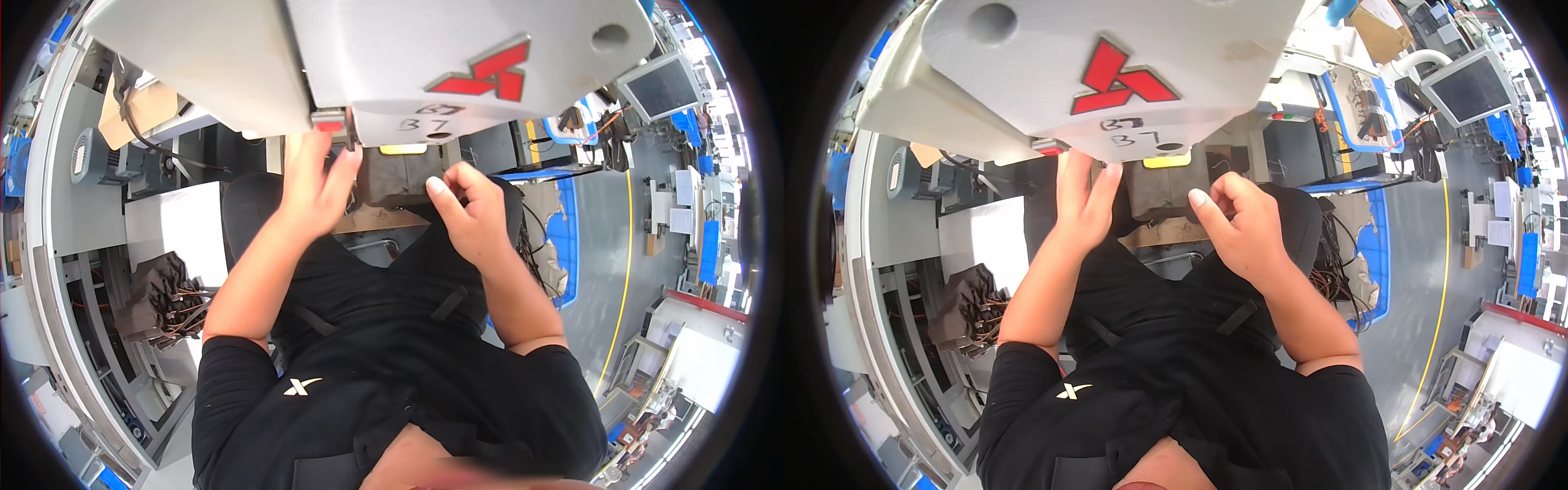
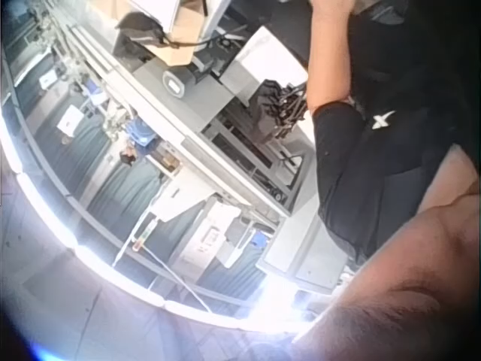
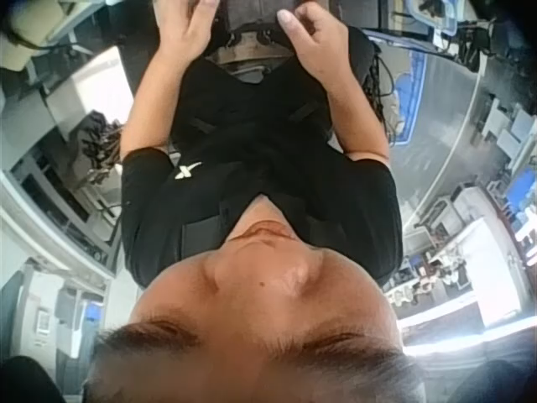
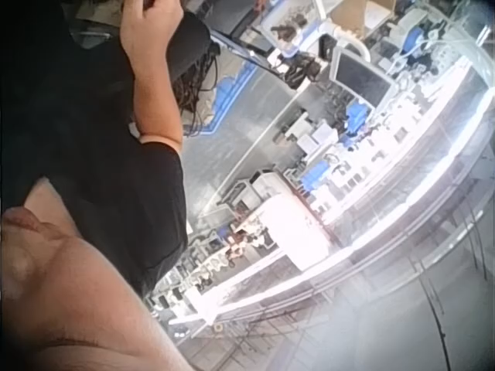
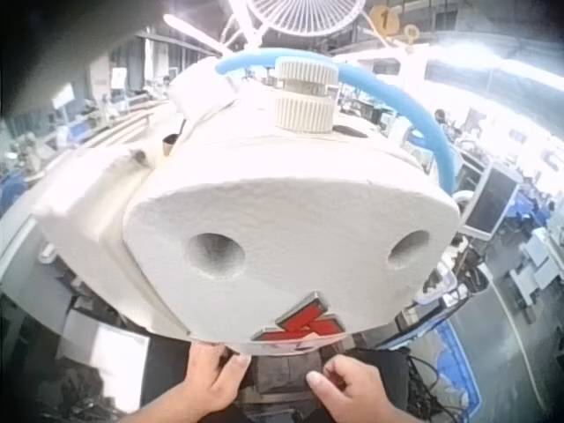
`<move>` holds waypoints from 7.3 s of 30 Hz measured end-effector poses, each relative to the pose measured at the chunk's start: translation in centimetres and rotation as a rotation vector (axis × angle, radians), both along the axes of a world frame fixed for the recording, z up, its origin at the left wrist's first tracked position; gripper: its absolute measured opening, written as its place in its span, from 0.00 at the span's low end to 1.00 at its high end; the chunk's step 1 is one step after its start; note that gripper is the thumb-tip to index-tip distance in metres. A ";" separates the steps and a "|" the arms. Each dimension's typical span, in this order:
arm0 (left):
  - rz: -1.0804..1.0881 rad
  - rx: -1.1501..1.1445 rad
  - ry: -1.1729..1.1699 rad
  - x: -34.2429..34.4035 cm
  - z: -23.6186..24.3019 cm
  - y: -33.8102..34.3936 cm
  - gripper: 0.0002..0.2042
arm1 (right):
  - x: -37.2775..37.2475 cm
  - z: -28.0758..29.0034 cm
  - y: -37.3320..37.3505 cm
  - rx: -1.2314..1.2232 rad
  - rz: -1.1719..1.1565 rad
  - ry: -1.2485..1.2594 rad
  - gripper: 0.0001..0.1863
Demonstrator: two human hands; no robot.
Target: Sewing and assembling a leather pouch using an industrial sewing machine.
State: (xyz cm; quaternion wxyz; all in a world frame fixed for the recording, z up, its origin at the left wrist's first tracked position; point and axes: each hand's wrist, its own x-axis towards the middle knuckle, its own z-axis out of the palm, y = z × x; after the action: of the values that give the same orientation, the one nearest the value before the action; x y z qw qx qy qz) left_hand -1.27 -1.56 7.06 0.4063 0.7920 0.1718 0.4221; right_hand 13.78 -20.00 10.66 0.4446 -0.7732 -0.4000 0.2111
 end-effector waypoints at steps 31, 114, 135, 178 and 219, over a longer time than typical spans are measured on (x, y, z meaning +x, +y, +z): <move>-0.438 0.639 -0.184 -6.6 0.6 -9.3 0.11 | 28.9 -12.2 5.7 -0.351 -0.214 -1.040 0.12; -0.101 -0.622 0.983 -18.9 3.8 -0.5 0.16 | -5.8 -2.7 0.1 0.179 1.136 -0.633 0.03; -0.325 -1.121 0.146 -19.0 6.4 -1.7 0.38 | -6.9 7.1 0.6 0.690 0.903 -0.599 0.13; -0.264 -1.323 -0.171 -13.2 6.7 -6.6 0.21 | -9.4 3.2 1.2 0.194 1.034 -0.351 0.06; 0.361 -0.680 0.422 -25.9 -3.8 0.8 0.34 | -14.3 -9.7 12.5 0.105 0.709 -0.405 0.35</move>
State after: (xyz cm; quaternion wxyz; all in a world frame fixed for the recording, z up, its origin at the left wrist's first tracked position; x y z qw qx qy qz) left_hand -27.20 -0.81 3.27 0.5197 0.6395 0.5157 0.2347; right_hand -0.48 -7.48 1.01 0.2954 -0.5895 -0.7314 0.1741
